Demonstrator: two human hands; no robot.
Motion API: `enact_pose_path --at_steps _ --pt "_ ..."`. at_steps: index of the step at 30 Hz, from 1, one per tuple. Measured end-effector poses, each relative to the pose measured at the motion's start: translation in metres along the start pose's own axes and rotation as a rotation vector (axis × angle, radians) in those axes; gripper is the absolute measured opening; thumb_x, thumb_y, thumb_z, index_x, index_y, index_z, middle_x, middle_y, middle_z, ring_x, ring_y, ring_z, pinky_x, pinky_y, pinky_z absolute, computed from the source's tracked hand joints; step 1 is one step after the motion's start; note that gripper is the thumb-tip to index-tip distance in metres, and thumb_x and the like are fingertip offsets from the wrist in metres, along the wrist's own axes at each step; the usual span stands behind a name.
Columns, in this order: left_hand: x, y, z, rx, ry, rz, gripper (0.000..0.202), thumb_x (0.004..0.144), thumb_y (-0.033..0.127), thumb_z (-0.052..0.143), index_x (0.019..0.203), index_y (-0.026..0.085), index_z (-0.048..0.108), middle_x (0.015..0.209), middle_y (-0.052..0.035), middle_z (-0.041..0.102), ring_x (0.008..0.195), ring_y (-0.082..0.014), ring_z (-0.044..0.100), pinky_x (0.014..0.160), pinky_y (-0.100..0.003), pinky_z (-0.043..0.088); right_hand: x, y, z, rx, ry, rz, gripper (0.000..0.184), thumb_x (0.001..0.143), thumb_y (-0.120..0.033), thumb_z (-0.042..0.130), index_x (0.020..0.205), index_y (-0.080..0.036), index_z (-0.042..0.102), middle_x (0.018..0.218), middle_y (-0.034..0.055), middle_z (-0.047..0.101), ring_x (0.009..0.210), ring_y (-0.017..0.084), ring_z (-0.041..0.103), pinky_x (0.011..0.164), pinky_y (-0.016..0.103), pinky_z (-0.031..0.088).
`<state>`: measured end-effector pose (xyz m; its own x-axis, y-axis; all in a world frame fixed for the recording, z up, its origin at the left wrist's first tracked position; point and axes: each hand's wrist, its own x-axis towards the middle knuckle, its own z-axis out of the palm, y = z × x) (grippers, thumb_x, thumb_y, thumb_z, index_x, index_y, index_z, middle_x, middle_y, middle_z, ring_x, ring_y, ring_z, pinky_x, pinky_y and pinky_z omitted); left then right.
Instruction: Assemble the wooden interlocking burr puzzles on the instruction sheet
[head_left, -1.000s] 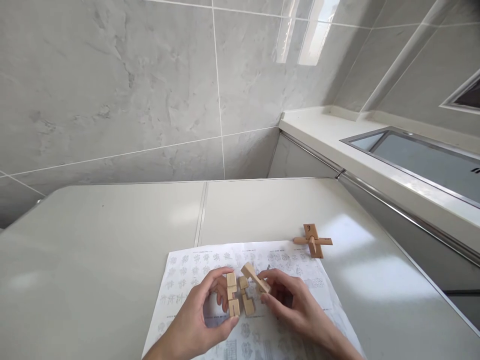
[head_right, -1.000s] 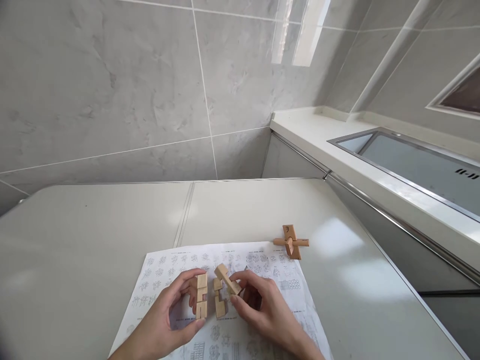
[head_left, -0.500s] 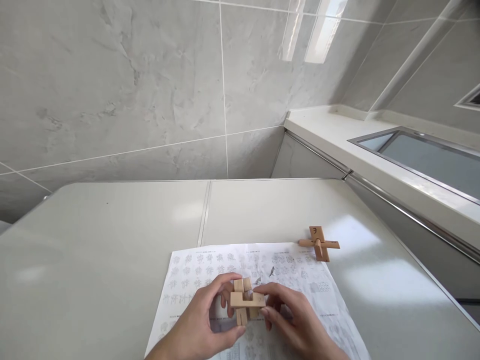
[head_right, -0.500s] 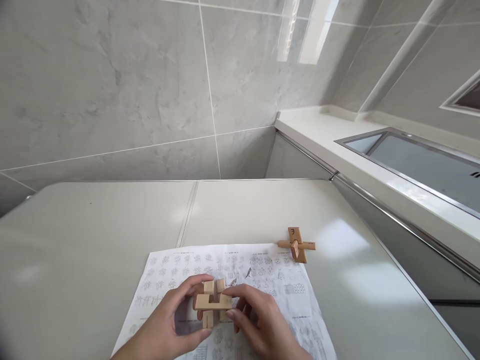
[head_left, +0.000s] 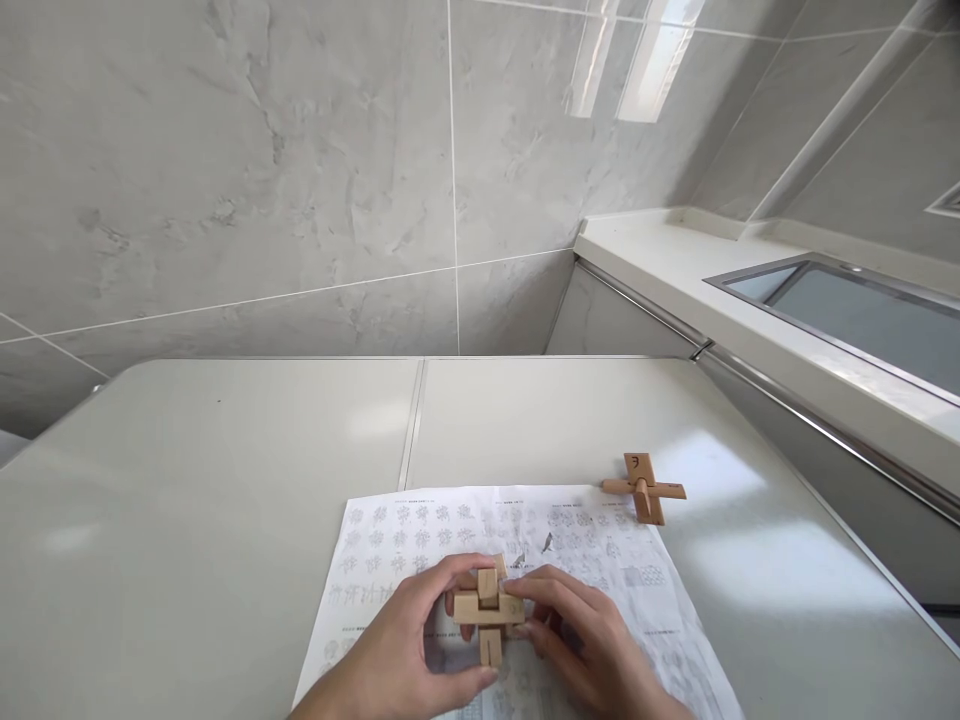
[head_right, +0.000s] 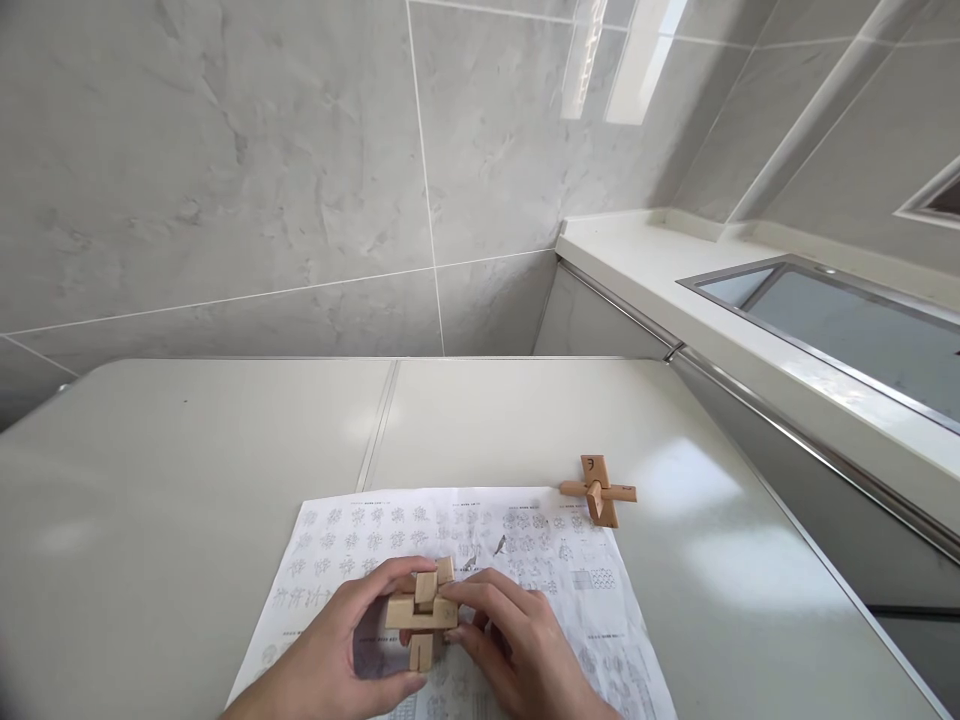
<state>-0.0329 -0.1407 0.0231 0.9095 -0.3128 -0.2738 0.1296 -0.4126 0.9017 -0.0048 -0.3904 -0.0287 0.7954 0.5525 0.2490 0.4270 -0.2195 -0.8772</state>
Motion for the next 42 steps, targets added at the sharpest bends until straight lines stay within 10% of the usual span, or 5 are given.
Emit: enact_pose_path --at_steps 42 --pt "0.0 -0.007 -0.001 -0.074 -0.125 0.03 0.071 0.07 0.027 0.09 0.133 0.034 0.06 0.119 -0.0018 0.07 0.104 -0.0262 0.066 0.092 -0.04 0.055 -0.002 -0.003 -0.001 -0.179 -0.001 -0.11 0.022 0.115 -0.029 0.046 0.135 -0.031 0.056 0.106 0.0024 0.077 0.066 0.013 0.071 0.063 0.023 0.059"
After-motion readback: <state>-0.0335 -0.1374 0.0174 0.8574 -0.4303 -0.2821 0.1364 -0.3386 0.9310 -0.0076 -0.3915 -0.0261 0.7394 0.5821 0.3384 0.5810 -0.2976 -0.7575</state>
